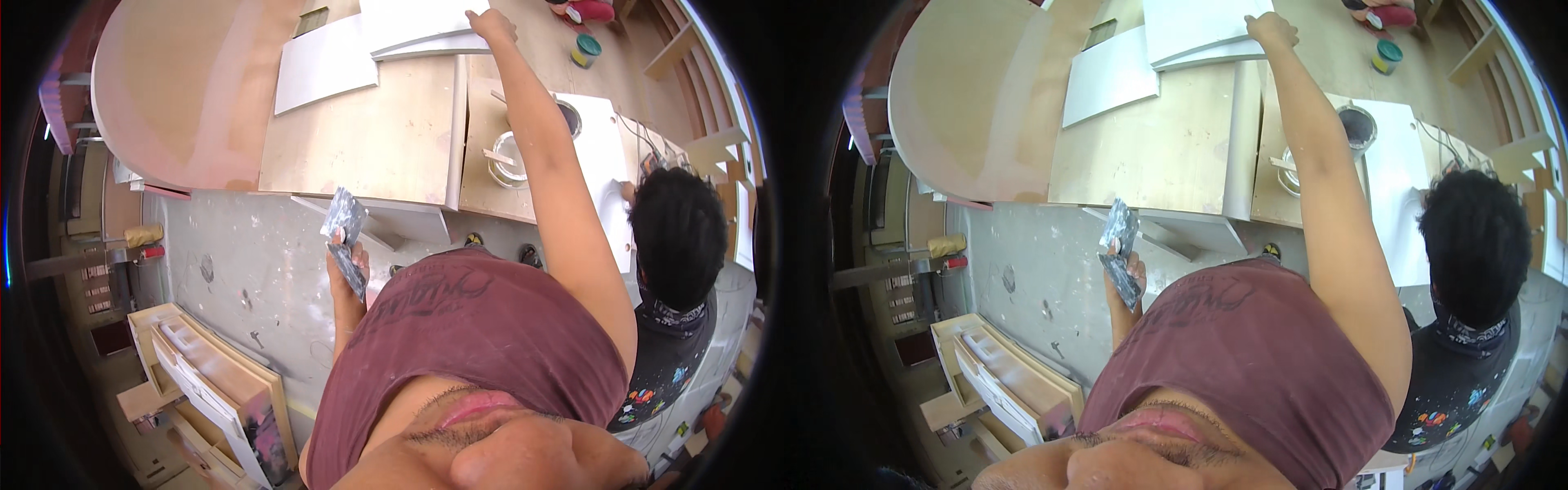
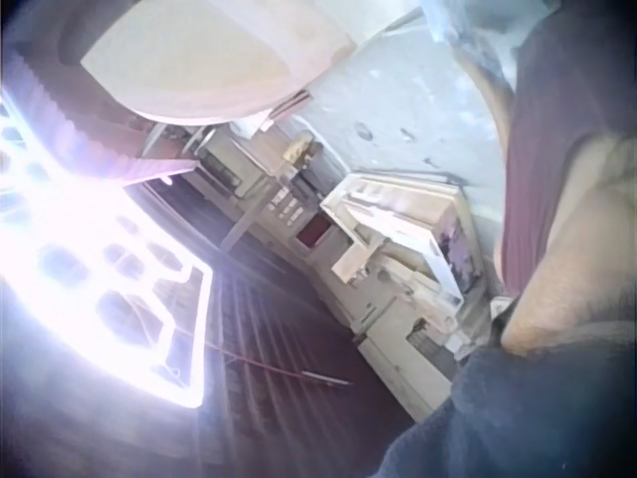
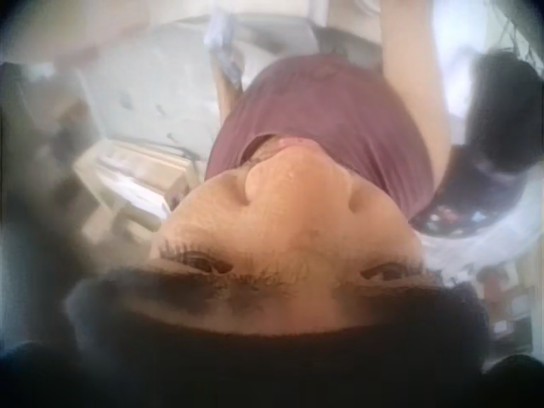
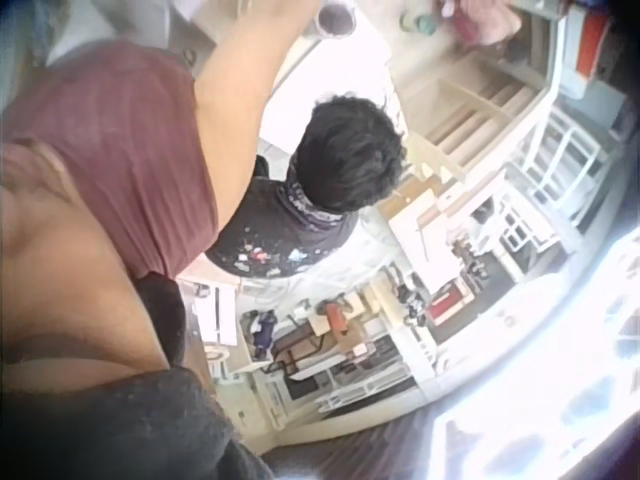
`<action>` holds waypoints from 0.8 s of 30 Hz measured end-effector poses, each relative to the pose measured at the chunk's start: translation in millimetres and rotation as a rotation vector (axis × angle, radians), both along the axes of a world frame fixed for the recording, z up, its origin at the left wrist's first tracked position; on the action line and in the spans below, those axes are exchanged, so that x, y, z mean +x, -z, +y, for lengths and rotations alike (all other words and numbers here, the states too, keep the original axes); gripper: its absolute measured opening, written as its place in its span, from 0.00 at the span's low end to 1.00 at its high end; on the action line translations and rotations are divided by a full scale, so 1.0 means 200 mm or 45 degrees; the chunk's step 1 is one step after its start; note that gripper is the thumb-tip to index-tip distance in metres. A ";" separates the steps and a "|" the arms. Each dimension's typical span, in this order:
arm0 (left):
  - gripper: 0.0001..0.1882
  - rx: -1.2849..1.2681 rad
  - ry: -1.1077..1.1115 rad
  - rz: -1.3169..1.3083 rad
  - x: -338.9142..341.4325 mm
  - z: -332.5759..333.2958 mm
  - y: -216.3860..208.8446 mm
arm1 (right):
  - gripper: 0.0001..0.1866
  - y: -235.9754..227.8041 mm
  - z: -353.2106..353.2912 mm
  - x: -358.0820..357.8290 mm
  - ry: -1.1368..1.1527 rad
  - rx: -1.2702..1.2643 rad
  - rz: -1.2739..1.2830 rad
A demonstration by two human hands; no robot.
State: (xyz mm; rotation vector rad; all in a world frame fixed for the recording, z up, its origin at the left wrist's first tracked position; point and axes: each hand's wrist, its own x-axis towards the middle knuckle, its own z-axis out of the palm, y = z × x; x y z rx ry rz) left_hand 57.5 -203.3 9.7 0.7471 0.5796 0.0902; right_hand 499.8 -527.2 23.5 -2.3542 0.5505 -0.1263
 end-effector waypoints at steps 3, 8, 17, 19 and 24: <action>0.11 0.031 -0.097 -0.026 -0.08 0.02 0.00 | 0.27 -0.04 0.03 0.03 -0.074 -0.037 0.198; 0.11 0.048 -0.246 -0.094 -0.16 0.01 -0.02 | 0.26 0.01 0.05 0.11 -0.155 0.094 0.140; 0.11 0.049 -0.295 -0.055 -0.15 -0.03 -0.08 | 0.11 -0.04 0.19 0.19 -0.240 1.321 0.064; 0.10 0.051 -0.288 -0.029 -0.17 -0.03 -0.08 | 0.14 -0.08 0.19 0.14 -0.396 1.663 -0.099; 0.10 0.048 -0.331 -0.014 -0.22 0.04 -0.08 | 0.15 -0.09 0.04 -0.14 -0.380 1.692 -0.201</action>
